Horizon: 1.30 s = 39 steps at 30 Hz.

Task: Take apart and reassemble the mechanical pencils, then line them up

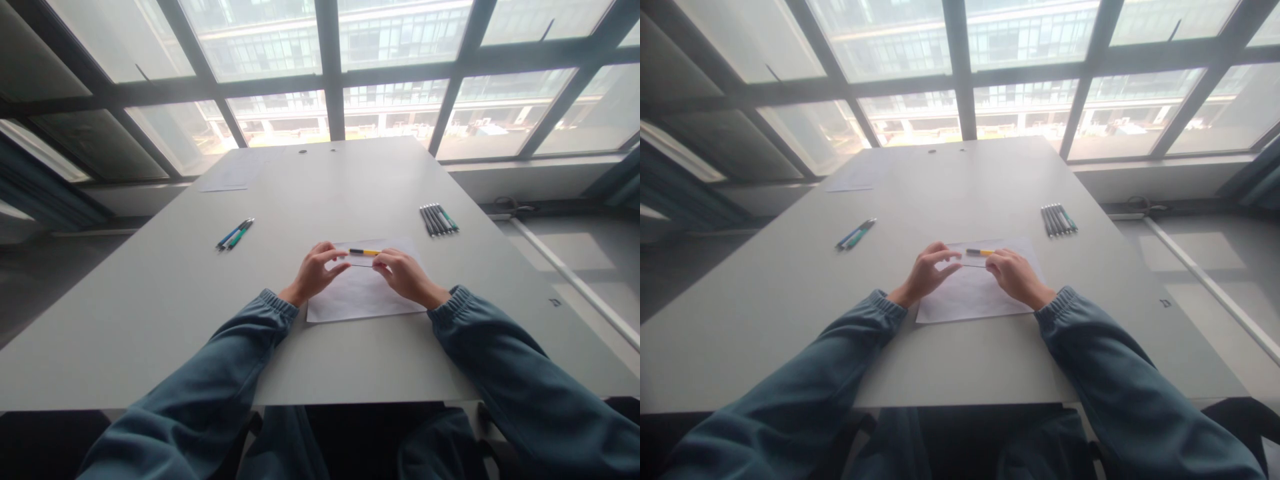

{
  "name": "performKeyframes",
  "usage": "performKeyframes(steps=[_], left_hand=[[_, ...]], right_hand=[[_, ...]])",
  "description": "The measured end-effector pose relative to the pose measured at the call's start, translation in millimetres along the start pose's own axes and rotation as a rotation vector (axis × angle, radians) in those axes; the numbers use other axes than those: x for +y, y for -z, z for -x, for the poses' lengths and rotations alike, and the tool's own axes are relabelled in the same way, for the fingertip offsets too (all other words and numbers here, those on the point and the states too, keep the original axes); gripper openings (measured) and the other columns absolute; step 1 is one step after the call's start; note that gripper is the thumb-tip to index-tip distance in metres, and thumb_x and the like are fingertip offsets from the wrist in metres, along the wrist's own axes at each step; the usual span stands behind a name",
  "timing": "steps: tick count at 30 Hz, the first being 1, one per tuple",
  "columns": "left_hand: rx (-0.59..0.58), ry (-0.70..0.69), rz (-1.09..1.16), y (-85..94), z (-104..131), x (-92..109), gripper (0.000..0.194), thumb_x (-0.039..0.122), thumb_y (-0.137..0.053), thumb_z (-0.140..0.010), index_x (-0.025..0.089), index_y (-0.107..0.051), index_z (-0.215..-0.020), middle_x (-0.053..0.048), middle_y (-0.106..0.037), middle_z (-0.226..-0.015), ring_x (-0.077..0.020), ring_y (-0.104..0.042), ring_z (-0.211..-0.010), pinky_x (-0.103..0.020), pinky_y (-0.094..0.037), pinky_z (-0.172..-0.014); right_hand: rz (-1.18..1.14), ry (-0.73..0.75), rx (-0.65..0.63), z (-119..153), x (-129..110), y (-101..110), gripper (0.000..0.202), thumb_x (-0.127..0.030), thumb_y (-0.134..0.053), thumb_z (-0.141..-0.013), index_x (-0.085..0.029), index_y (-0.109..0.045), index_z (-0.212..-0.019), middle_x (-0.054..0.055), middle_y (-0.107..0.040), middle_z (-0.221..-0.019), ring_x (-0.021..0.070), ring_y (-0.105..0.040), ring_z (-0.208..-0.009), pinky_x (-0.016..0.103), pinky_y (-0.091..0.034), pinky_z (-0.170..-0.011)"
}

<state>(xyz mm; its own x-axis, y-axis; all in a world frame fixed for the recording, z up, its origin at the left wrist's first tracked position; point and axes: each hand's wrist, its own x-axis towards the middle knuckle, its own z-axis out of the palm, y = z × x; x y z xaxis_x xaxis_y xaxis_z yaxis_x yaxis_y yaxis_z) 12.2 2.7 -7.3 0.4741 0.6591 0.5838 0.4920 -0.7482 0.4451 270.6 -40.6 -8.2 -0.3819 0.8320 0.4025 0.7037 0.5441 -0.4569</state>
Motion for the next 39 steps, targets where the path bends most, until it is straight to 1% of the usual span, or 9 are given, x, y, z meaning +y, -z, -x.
performKeyframes(steps=[4,8,11,14,18,21,26,31,39], left_hand=[[0.050,0.115,-0.092,-1.7,0.9,-11.5,0.026,0.033,-0.054,-0.100,0.020,-0.074,-0.113,-0.006,-0.069,-0.095,-0.0213,-0.060,-0.093,-0.039,-0.050,-0.091],[-0.085,0.138,-0.247,-7.0,5.4,-22.6,0.029,0.027,-0.063,-0.094,0.025,-0.072,-0.122,-0.008,-0.070,-0.116,-0.0266,-0.057,-0.104,-0.043,-0.046,-0.092],[-0.149,0.123,-0.291,-8.4,7.1,-22.4,0.025,0.025,-0.067,-0.092,0.030,-0.075,-0.115,-0.008,-0.069,-0.121,-0.0282,-0.056,-0.106,-0.045,-0.043,-0.090],[-0.136,0.129,-0.253,-6.9,6.0,-18.4,0.013,0.026,-0.070,-0.091,0.028,-0.078,-0.100,-0.007,-0.070,-0.119,-0.0272,-0.057,-0.104,-0.047,-0.042,-0.093],[-0.119,0.158,-0.204,-5.9,4.4,-16.9,0.008,0.026,-0.074,-0.088,0.026,-0.079,-0.094,-0.007,-0.072,-0.114,-0.0270,-0.059,-0.104,-0.048,-0.042,-0.094],[-0.120,0.138,-0.191,-6.3,4.0,-17.7,0.006,0.023,-0.074,-0.086,0.026,-0.079,-0.087,-0.005,-0.074,-0.111,-0.0259,-0.061,-0.101,-0.047,-0.043,-0.094],[-0.054,0.081,-0.114,-4.8,1.1,-12.0,0.005,0.022,-0.072,-0.089,0.023,-0.076,-0.091,-0.005,-0.077,-0.102,-0.0224,-0.066,-0.098,-0.041,-0.049,-0.093],[-0.016,0.048,-0.071,-3.2,-0.3,-3.4,0.006,0.026,-0.069,-0.092,0.023,-0.074,-0.092,-0.004,-0.078,-0.096,-0.0219,-0.068,-0.094,-0.040,-0.050,-0.092],[-0.038,0.038,-0.069,-4.2,2.0,-2.1,0.005,0.028,-0.071,-0.091,0.024,-0.074,-0.092,-0.002,-0.079,-0.093,-0.0213,-0.069,-0.092,-0.040,-0.047,-0.092]], right_hand=[[0.037,-0.053,0.048,-0.6,-0.6,0.8,0.018,-0.016,-0.056,-0.096,-0.020,-0.069,-0.085,0.006,-0.069,-0.088,0.0206,-0.061,-0.085,0.031,-0.044,-0.079],[0.057,-0.101,0.086,-0.9,-0.9,2.9,0.015,-0.016,-0.058,-0.095,-0.019,-0.069,-0.084,0.007,-0.069,-0.089,0.0208,-0.060,-0.083,0.031,-0.043,-0.076],[0.059,-0.108,0.089,-0.7,-0.7,3.7,0.014,-0.016,-0.059,-0.094,-0.019,-0.068,-0.084,0.007,-0.070,-0.089,0.0208,-0.060,-0.082,0.031,-0.043,-0.075],[0.059,-0.103,0.087,-0.3,0.3,2.9,0.014,-0.016,-0.059,-0.095,-0.019,-0.068,-0.084,0.007,-0.069,-0.089,0.0204,-0.060,-0.081,0.031,-0.043,-0.075],[0.053,-0.103,0.087,-0.2,1.5,1.8,0.013,-0.016,-0.060,-0.094,-0.019,-0.068,-0.084,0.007,-0.070,-0.090,0.0204,-0.060,-0.082,0.031,-0.043,-0.075],[0.045,-0.105,0.088,-0.2,1.1,2.2,0.014,-0.016,-0.060,-0.094,-0.020,-0.068,-0.084,0.006,-0.069,-0.089,0.0203,-0.060,-0.081,0.031,-0.043,-0.075],[0.035,-0.091,0.078,-0.7,-0.6,3.0,0.015,-0.014,-0.059,-0.094,-0.020,-0.068,-0.083,0.006,-0.069,-0.087,0.0205,-0.060,-0.082,0.031,-0.043,-0.077],[0.026,-0.069,0.064,-1.0,0.5,1.6,0.016,-0.014,-0.058,-0.095,-0.019,-0.068,-0.084,0.006,-0.069,-0.088,0.0208,-0.060,-0.084,0.031,-0.044,-0.078],[0.007,-0.039,0.049,-0.1,2.4,-1.2,0.018,-0.016,-0.056,-0.097,-0.020,-0.069,-0.085,0.006,-0.069,-0.089,0.0207,-0.060,-0.086,0.031,-0.044,-0.079]])
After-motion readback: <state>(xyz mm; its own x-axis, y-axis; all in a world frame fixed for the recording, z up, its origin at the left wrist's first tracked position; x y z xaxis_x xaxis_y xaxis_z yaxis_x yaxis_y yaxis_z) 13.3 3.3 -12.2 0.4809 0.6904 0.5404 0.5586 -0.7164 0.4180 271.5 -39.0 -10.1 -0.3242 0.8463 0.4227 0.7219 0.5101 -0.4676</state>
